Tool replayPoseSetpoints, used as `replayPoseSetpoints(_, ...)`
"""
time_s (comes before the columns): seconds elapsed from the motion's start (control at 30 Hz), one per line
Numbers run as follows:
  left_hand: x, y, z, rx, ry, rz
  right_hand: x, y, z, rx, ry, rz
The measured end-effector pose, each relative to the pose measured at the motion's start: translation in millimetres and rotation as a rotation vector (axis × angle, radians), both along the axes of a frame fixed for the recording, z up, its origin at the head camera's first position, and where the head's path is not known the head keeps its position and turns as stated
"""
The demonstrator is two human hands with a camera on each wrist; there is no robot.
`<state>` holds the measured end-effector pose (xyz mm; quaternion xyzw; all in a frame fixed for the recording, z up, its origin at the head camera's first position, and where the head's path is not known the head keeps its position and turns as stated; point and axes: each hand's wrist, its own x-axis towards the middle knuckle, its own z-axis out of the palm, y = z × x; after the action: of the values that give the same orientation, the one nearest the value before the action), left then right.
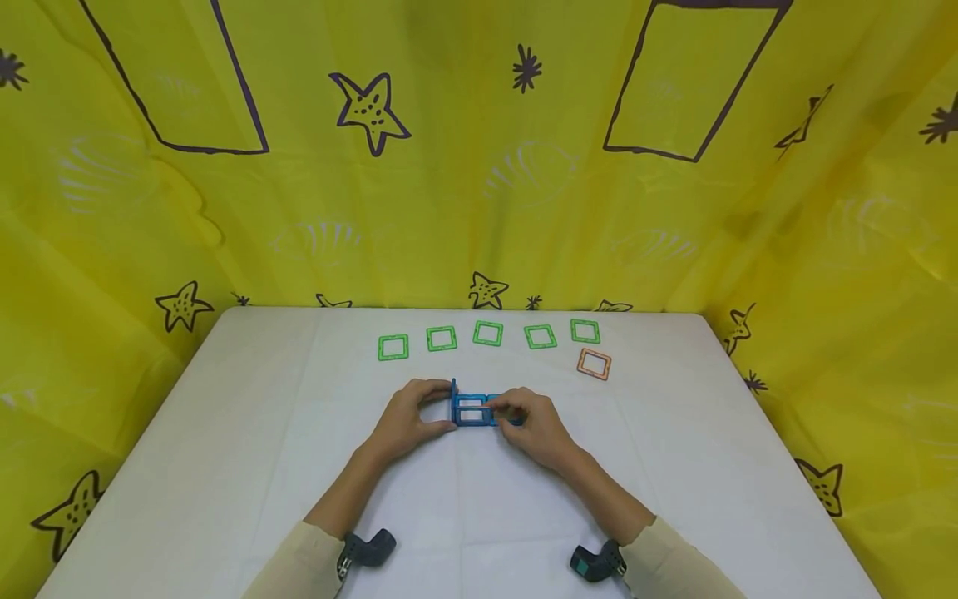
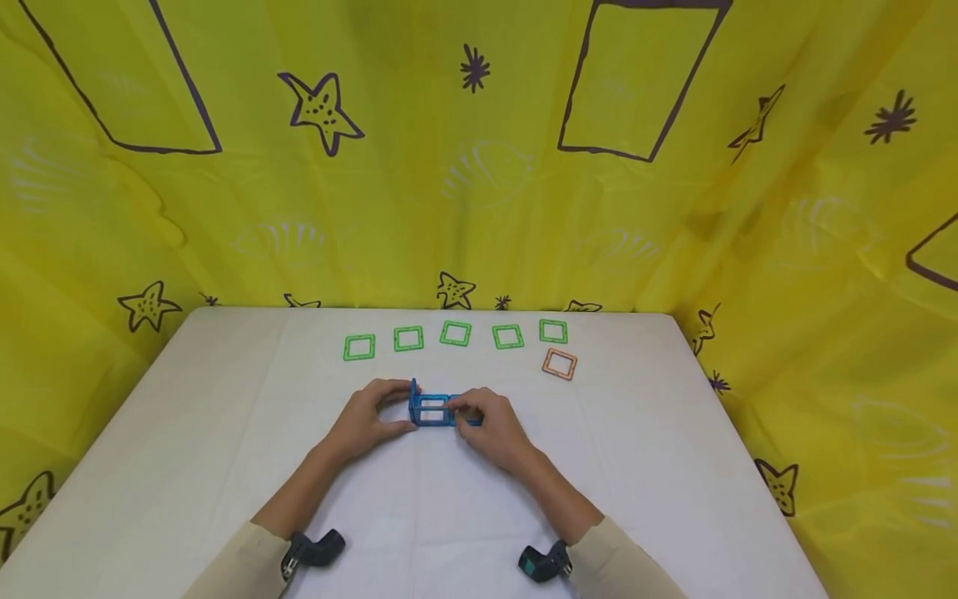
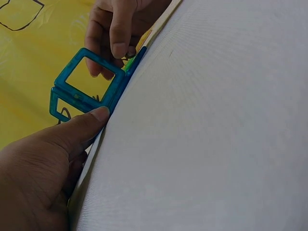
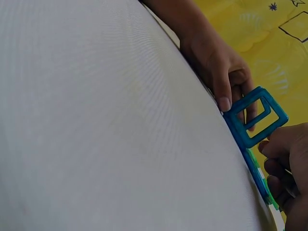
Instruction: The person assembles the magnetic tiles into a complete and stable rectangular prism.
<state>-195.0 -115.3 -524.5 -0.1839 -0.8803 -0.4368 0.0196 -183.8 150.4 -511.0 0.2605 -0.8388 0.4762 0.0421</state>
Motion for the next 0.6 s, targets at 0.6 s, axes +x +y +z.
replayPoseSetpoints(0.6, 0.5, -0.4, -0.6, -0.012, -0.032, 0.013, -27.4, 46.3, 11.5, -0.047, -0.074, -0.259)
